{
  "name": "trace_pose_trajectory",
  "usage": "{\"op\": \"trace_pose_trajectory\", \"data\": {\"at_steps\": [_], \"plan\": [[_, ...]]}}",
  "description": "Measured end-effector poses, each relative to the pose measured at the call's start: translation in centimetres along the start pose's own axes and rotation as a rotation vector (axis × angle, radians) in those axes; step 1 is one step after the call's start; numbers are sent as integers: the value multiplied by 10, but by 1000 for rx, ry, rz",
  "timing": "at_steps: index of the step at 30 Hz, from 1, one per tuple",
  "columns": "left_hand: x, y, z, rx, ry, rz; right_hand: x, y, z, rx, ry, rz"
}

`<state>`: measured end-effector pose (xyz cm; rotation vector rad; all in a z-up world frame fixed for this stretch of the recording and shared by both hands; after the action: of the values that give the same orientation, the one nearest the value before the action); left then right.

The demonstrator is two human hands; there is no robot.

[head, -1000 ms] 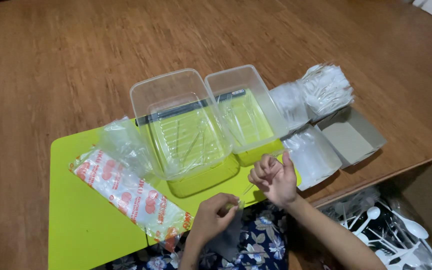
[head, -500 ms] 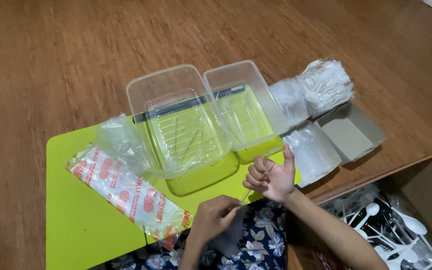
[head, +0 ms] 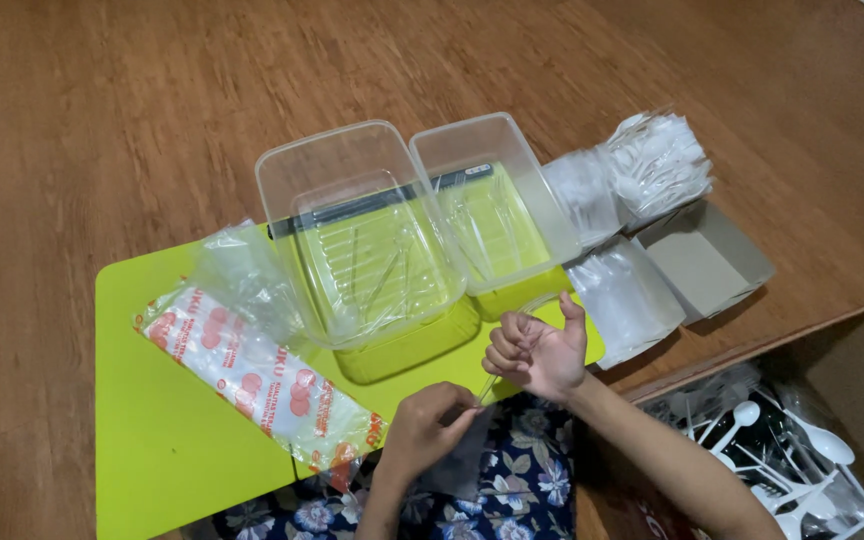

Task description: Organizing plastic bags by separating them and placing them into plastic containers

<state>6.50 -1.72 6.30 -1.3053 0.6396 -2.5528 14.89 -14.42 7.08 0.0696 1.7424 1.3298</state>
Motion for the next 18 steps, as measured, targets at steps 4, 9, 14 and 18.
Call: {"op": "trace_pose_trajectory", "data": {"at_steps": [4,9,14,18], "plan": [[-2,-1,-1,10,-7,-2,-4,-1,-1,14,-24,-16],[-4,6,-6,-46,60,43,-15,-1,0,9,-83,19],[-6,5,-4,-72,7,-6,0,3,2,-12,-6,21],[-9,3,-4,-61,-100,-91,7,6,2,-31,27,1]]}}
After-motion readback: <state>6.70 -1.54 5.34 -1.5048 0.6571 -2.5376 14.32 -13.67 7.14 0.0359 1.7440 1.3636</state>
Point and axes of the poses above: each hand's wrist, its own z-axis towards the middle knuckle, its own y-axis out of the palm, x = y × z, the point moved 8 cm from there along z, towards the middle knuckle, and after that the axes turned 5 degrees about y, right-handed, at the moved point
